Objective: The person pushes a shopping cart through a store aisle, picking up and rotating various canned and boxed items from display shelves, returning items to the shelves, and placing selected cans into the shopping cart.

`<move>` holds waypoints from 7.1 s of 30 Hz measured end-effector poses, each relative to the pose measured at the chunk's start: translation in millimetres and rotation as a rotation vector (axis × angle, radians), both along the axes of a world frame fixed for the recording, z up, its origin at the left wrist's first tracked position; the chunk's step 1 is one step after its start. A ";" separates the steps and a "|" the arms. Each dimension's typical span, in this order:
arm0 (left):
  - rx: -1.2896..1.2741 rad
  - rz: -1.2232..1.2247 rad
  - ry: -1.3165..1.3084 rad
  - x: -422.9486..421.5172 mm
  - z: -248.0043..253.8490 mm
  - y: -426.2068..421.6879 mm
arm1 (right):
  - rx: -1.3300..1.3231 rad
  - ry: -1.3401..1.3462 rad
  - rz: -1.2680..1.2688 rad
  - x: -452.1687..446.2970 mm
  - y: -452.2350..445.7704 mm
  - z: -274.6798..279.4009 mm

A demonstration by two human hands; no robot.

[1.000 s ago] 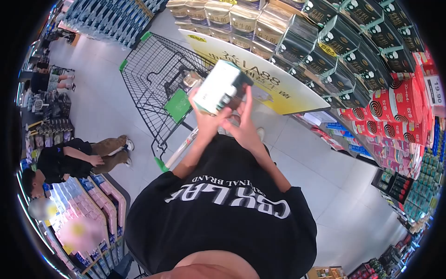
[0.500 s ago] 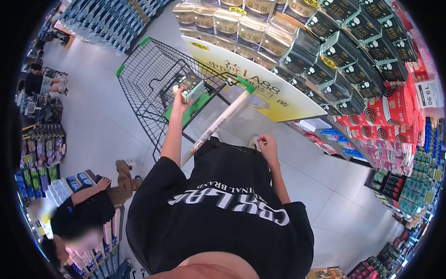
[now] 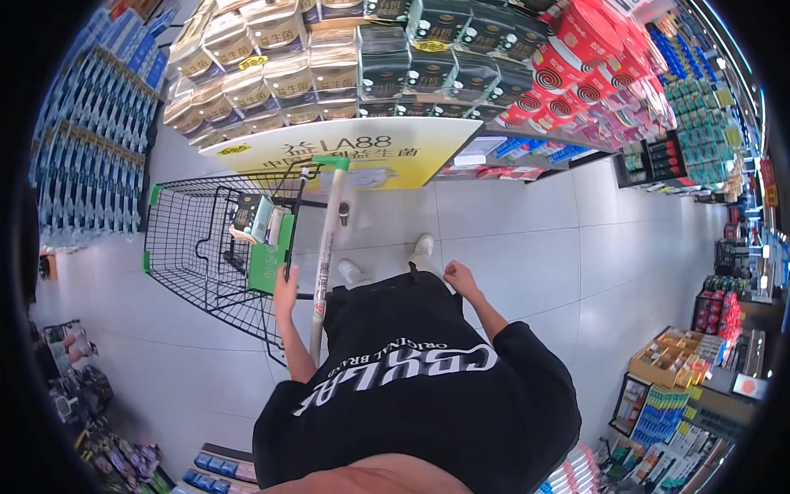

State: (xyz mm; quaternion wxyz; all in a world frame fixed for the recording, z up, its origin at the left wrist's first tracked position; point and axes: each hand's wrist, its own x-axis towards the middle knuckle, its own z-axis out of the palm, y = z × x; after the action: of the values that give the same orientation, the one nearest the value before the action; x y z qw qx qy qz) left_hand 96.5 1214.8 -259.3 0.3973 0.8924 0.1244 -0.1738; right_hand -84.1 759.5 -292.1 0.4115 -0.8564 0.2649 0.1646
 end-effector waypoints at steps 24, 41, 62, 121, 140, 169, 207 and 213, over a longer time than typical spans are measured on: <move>0.481 0.066 -0.170 -60.3 20.9 -156.0 | 0.149 -0.348 -0.394 -108.9 -221.7 -31.5; 0.355 0.083 -0.526 -100.3 25.4 -258.5 | 0.392 -0.911 -0.226 104.6 -332.8 170.3; -0.592 -0.656 -0.784 221.1 342.3 -685.7 | 0.024 -1.204 -0.216 301.1 -361.2 336.2; -1.421 0.002 0.326 -138.8 218.6 -555.2 | 0.764 -0.804 0.386 64.6 -335.1 207.1; -0.917 1.084 -0.221 -134.0 118.5 -205.6 | 0.474 -0.232 1.008 150.2 -28.3 197.1; 0.464 0.137 -0.131 -138.4 3.9 -259.1 | 0.182 -0.375 0.629 -98.4 -208.6 136.1; 0.487 -0.075 -0.190 -206.8 -43.5 -444.1 | -0.720 -2.052 0.097 -280.5 -471.5 535.2; 0.504 -0.085 -0.170 -201.3 -37.0 -458.0 | -0.670 -2.137 0.022 -238.2 -511.9 540.8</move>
State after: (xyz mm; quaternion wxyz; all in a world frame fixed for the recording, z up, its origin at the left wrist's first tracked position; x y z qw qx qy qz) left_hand -104.9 756.9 -296.3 0.1642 0.9790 0.0924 -0.0782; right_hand -322.3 247.6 248.7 0.1748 -0.6277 -0.2011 -0.7314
